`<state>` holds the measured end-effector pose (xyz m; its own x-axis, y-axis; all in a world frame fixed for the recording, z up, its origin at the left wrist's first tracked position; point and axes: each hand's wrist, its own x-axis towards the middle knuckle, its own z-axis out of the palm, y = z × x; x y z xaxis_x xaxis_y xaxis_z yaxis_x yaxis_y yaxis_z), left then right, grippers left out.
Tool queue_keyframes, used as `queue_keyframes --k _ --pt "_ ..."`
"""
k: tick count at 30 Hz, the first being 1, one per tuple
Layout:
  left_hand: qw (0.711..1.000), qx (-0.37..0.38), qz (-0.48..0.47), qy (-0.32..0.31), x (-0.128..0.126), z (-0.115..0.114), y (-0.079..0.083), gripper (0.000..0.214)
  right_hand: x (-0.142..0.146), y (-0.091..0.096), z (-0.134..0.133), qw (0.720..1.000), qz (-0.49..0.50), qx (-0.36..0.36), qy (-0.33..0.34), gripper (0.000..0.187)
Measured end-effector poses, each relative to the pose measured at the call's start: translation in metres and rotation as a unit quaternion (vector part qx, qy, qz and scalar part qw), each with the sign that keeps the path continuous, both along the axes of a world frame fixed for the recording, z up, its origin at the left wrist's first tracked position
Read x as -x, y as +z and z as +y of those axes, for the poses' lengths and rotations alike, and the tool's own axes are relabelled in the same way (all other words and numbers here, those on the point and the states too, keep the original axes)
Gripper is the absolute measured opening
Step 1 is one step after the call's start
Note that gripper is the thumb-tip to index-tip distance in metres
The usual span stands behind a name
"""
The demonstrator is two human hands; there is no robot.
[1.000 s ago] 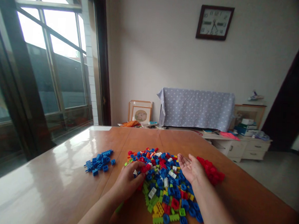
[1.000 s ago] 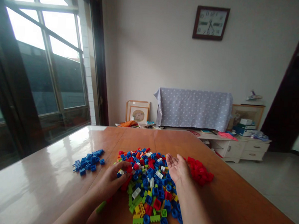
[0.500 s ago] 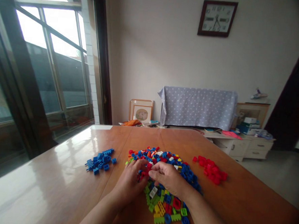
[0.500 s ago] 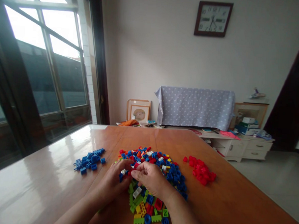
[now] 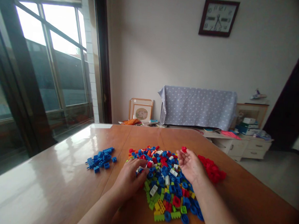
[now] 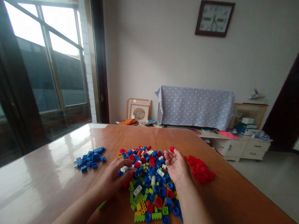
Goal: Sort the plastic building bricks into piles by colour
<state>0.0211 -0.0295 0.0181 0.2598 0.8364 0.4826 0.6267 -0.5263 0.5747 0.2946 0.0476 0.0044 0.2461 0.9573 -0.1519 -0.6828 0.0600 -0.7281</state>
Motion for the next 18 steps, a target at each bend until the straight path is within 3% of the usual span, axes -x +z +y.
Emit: queue_keyframes --k 5,10,14,18 --pt "0.998 -0.007 -0.01 0.062 0.007 0.009 -0.008 0.022 -0.027 -0.003 0.009 0.997 0.055 0.024 -0.053 0.023" --pt "0.995 -0.014 -0.016 0.093 0.015 0.021 -0.023 0.023 -0.02 -0.003 0.007 0.997 0.046 0.034 -0.047 0.022" --pt "0.995 0.011 0.051 0.089 0.013 0.014 -0.015 0.018 -0.003 -0.004 0.004 0.999 0.007 0.042 -0.014 0.011" --pt "0.983 0.038 0.16 0.079 0.009 0.001 0.001 0.019 0.011 -0.006 -0.002 0.998 -0.052 0.03 0.024 0.019"
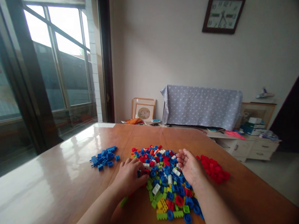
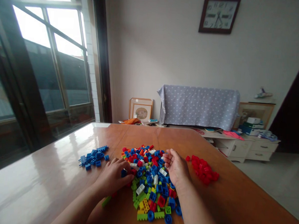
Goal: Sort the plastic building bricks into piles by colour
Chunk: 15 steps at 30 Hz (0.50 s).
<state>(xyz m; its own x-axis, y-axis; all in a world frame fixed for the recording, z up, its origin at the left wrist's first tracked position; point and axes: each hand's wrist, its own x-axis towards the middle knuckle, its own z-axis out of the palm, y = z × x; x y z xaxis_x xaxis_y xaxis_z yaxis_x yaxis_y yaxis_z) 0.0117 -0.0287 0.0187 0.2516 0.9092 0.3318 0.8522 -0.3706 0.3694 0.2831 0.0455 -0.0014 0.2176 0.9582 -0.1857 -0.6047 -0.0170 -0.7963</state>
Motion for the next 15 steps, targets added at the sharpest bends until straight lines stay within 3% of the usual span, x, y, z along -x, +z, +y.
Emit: queue_keyframes --k 6,11,15 --pt "0.999 0.014 0.047 -0.003 -0.001 -0.002 -0.002 0.015 0.016 0.003 -0.014 0.991 -0.101 -0.065 0.059 0.031" --pt "1.0 0.0 0.003 -0.027 -0.004 -0.001 -0.001 0.007 0.027 0.009 -0.027 0.977 -0.148 -0.104 0.11 0.035" --pt "0.996 -0.02 -0.064 -0.066 -0.006 -0.001 0.0 0.005 0.034 0.017 -0.04 0.946 -0.212 -0.142 0.2 0.038"
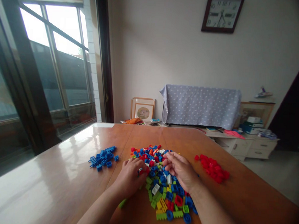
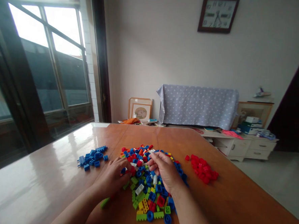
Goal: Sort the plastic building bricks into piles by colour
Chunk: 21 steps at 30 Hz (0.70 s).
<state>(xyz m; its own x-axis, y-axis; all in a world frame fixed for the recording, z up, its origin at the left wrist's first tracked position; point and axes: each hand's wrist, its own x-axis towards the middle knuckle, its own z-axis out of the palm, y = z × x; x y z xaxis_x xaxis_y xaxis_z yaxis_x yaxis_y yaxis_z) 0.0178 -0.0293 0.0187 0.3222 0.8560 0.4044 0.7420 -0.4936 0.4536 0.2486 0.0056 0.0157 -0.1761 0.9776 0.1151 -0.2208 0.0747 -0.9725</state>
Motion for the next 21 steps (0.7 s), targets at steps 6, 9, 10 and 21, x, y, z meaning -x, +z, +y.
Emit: queue_keyframes --k 6,9,10,21 --pt "0.993 0.01 -0.103 -0.05 -0.006 0.002 -0.008 0.004 0.013 0.003 -0.014 0.983 -0.132 -0.034 0.12 0.039" --pt "0.99 0.024 -0.128 -0.059 -0.009 -0.001 -0.006 0.009 0.021 0.003 -0.018 0.979 -0.142 -0.052 0.135 0.037" --pt "0.988 0.027 -0.135 -0.065 -0.01 -0.002 -0.005 0.009 0.023 0.003 -0.019 0.98 -0.138 -0.055 0.135 0.035" --pt "0.991 0.005 -0.135 0.004 -0.002 -0.004 -0.003 0.04 -0.029 -0.008 0.028 0.969 0.186 0.112 -0.12 0.019"
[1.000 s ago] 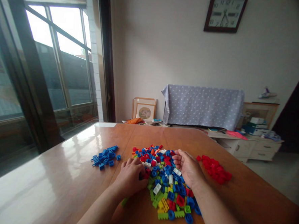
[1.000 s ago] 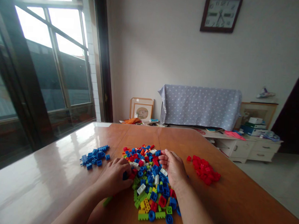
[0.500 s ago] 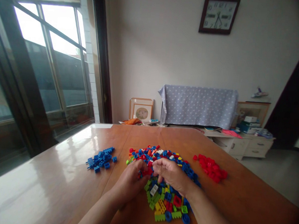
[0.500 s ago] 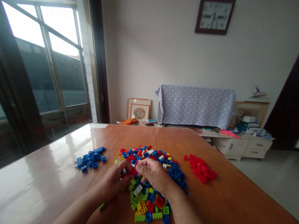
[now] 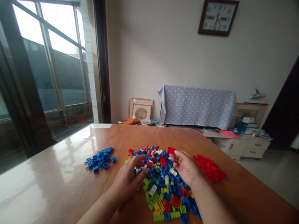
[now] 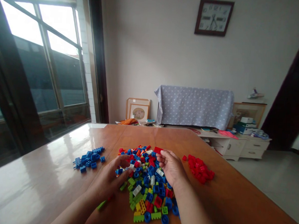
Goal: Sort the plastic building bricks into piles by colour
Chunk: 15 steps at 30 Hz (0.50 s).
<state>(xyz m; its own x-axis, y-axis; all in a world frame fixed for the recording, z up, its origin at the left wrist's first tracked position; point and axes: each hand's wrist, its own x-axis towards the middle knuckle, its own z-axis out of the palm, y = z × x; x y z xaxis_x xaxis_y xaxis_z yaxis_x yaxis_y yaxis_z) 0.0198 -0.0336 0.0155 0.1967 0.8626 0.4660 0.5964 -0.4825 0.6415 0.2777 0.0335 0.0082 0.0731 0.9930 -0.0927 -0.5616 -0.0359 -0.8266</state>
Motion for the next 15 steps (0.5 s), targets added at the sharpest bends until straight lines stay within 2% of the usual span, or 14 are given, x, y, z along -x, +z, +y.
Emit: queue_keyframes --k 1,2,7,12,15 --pt "1.0 -0.009 -0.002 0.012 0.002 0.002 -0.001 0.038 -0.012 -0.002 0.008 0.997 0.051 0.036 -0.051 0.015" --pt "0.999 -0.021 -0.007 0.023 0.003 0.004 -0.003 0.036 -0.023 -0.003 0.016 0.994 0.072 0.043 -0.077 0.012" --pt "0.993 -0.075 -0.043 0.08 0.013 0.015 -0.011 0.032 -0.06 -0.012 0.034 0.974 0.143 0.051 -0.167 0.005" --pt "0.985 -0.074 -0.098 0.124 0.021 0.023 -0.016 0.03 -0.067 -0.02 0.039 0.961 0.19 0.065 -0.193 0.017" --pt "0.971 -0.052 -0.185 0.142 0.024 0.028 -0.019 0.036 -0.065 -0.023 0.041 0.962 0.196 0.063 -0.181 0.015"
